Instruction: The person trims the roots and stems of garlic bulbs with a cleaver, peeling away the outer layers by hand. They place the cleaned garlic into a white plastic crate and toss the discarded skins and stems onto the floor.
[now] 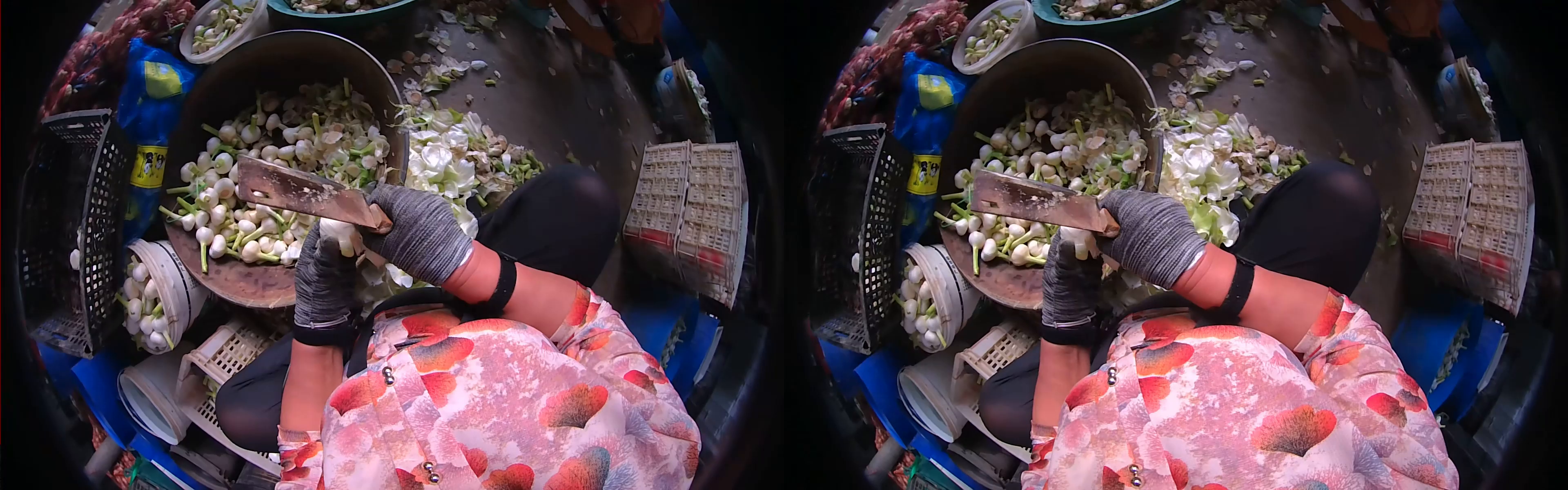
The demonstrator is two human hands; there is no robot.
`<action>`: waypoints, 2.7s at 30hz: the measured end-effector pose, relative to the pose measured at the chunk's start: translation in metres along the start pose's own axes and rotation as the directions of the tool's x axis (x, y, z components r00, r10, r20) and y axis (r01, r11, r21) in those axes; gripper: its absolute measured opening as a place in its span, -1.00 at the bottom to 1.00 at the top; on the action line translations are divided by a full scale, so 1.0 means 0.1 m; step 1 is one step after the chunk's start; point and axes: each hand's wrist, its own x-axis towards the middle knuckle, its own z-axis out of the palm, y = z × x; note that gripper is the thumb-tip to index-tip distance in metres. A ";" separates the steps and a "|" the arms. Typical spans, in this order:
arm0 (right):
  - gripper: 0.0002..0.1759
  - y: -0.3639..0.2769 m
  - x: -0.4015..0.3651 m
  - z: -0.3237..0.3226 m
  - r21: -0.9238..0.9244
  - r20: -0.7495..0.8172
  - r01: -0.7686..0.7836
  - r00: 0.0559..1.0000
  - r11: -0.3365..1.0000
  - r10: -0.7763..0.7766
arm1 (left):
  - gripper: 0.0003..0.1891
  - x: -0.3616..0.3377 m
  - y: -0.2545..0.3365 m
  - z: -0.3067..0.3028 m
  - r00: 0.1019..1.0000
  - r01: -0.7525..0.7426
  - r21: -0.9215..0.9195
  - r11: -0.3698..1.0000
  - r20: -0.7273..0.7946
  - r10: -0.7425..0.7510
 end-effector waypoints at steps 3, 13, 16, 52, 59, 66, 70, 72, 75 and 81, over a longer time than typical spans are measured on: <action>-0.69 0.03 0.02 -0.02 0.051 0.017 -0.072 0.997 0.996 0.071 | -0.27 0.00 0.05 0.14 0.994 0.063 0.024 0.998 -0.095 -0.060; -0.69 0.26 0.07 -0.09 0.227 -0.051 -0.129 0.988 0.965 0.144 | -0.26 0.02 0.09 0.17 0.980 0.136 -0.139 0.981 -0.125 -0.154; -0.71 0.07 -0.03 -0.17 0.059 -0.026 0.025 0.999 0.998 -0.023 | -0.30 0.05 -0.02 0.02 0.988 0.088 0.111 0.990 -0.135 -0.073; -0.62 0.19 0.04 0.09 0.417 0.203 -0.226 0.967 0.881 0.152 | -0.14 -0.10 -0.06 -0.09 0.999 -0.034 0.387 0.921 0.024 0.027; -0.60 0.52 0.15 0.31 0.475 0.061 -0.367 0.920 0.800 0.387 | -0.47 -0.09 0.11 -0.03 0.999 0.037 -0.053 0.998 -0.005 -0.038; -0.49 0.11 -0.02 0.29 0.666 0.200 -0.243 0.969 0.705 0.144 | -0.77 0.07 -0.10 -0.14 0.970 0.005 0.906 0.423 -0.107 0.218; -0.38 -0.13 -0.03 0.13 0.331 0.206 -0.132 0.976 0.934 0.064 | -0.80 0.19 -0.32 -0.34 0.969 -0.007 0.982 0.190 -0.041 0.244; -0.57 -0.01 -0.01 0.23 0.270 0.135 0.038 0.988 0.962 -0.077 | -0.73 0.27 -0.58 -0.59 0.963 -0.089 0.994 0.070 0.068 0.259; -0.80 0.00 -0.01 0.26 0.240 0.021 0.065 0.997 0.969 -0.072 | -0.80 0.24 -0.39 -0.45 0.976 0.048 0.999 0.007 -0.048 0.210; -0.75 0.03 0.12 0.13 0.305 0.086 -0.256 0.967 0.917 0.241 | -0.77 0.28 -0.46 -0.46 0.891 0.133 0.165 0.977 -0.452 -0.045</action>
